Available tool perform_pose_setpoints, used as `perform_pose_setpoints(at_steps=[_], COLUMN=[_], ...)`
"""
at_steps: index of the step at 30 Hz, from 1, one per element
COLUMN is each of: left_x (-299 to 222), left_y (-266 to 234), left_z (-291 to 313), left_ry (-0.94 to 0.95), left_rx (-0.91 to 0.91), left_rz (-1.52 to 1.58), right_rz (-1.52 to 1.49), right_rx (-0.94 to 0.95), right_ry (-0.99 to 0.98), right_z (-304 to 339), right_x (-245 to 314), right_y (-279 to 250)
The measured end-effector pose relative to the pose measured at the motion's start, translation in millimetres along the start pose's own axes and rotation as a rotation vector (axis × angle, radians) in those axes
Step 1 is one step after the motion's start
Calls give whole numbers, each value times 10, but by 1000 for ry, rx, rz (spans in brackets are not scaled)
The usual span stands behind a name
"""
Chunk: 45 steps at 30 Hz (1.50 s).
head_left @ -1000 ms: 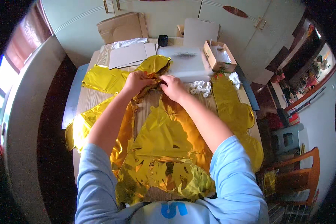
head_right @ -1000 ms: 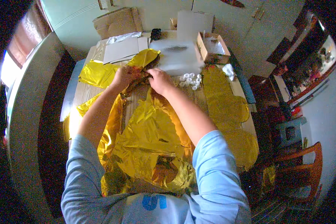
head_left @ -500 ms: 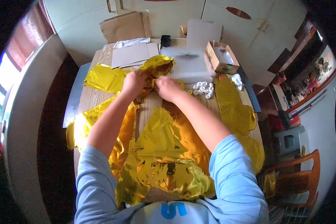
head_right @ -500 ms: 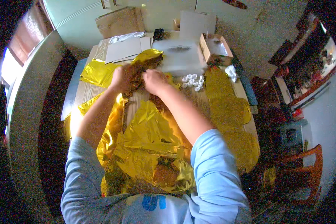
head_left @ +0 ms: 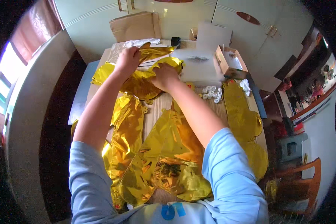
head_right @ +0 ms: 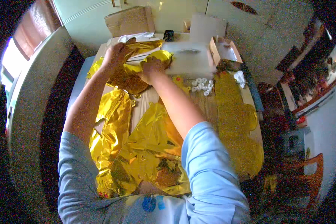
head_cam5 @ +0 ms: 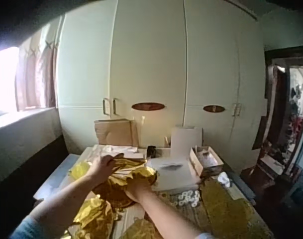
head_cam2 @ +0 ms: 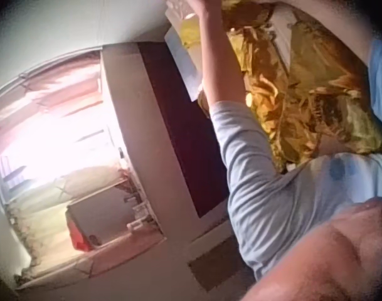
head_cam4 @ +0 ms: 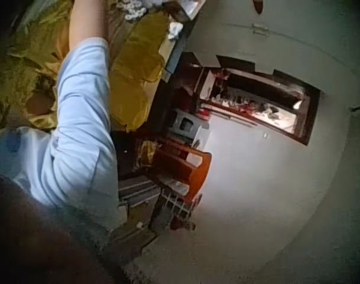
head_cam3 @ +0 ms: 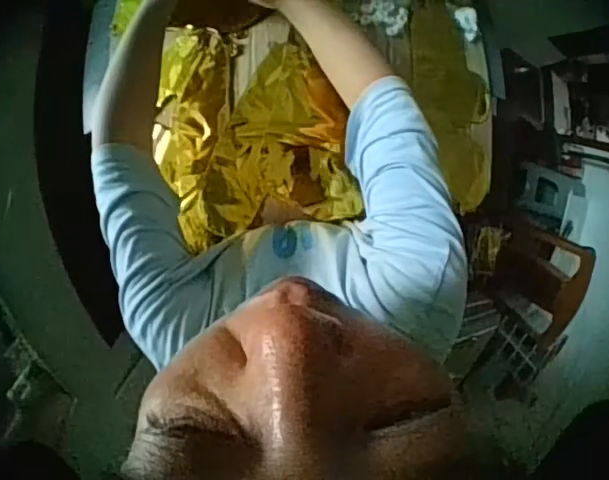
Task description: Folding and packaging gold-colored metallic foil decorations around cardboard inserts.
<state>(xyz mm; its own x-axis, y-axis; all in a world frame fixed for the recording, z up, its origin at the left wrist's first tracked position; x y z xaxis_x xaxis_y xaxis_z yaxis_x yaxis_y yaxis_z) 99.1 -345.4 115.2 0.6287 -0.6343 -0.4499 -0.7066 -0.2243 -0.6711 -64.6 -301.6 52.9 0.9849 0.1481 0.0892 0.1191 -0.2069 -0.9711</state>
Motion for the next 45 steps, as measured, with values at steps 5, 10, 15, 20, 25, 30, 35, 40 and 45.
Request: perform_pose_setpoints(at_steps=[5,10,15,20,25,30,35,40,45], left_x=[412,1110,714,528,-823,-1735,-2297,-1966,-1910], left_y=[-414,-2075,-3701,-3690,-2205,-1730,-1514,-504,-114], left_z=[-243,-750,-740,-571,-31,618,1581,2874,3510], left_ry=[115,-50,151,687,398,467,915,817,637], left_rx=[-157,-489,-606,-426,-154,56,-430,414,541], left_rz=[-278,-613,-1458,-685,-270,-122,-271,-105,-124], right_rz=[53,-13,-13,-638,-348,-444,-513,-190,-192], right_rx=[310,190,268,-192,-923,-353,69,-180,-491], right_ry=[51,42,38,-12,-288,-456,23,133,-65], right_z=[-28,-20,-59,-53,656,972,1157,1260,2013], right_x=[-65,-107,89,116,171,433,-47,-707,-345], right_y=[221,396,338,-46,-1907,-2545,-2570,-3087,-3627])
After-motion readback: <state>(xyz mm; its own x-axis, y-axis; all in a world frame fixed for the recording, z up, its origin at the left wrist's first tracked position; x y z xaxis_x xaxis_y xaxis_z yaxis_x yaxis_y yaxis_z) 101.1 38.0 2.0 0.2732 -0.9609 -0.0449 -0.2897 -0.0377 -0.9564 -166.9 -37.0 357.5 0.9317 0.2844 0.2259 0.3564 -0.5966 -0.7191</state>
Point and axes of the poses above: each hand's wrist, its own z-axis away from the middle knuckle, its own y-axis out of the palm, x = y × z, the point moved 3 cm from there along -z, towards the middle knuckle, and after that the axes turned 9 degrees about y, right-handed, at the moved point
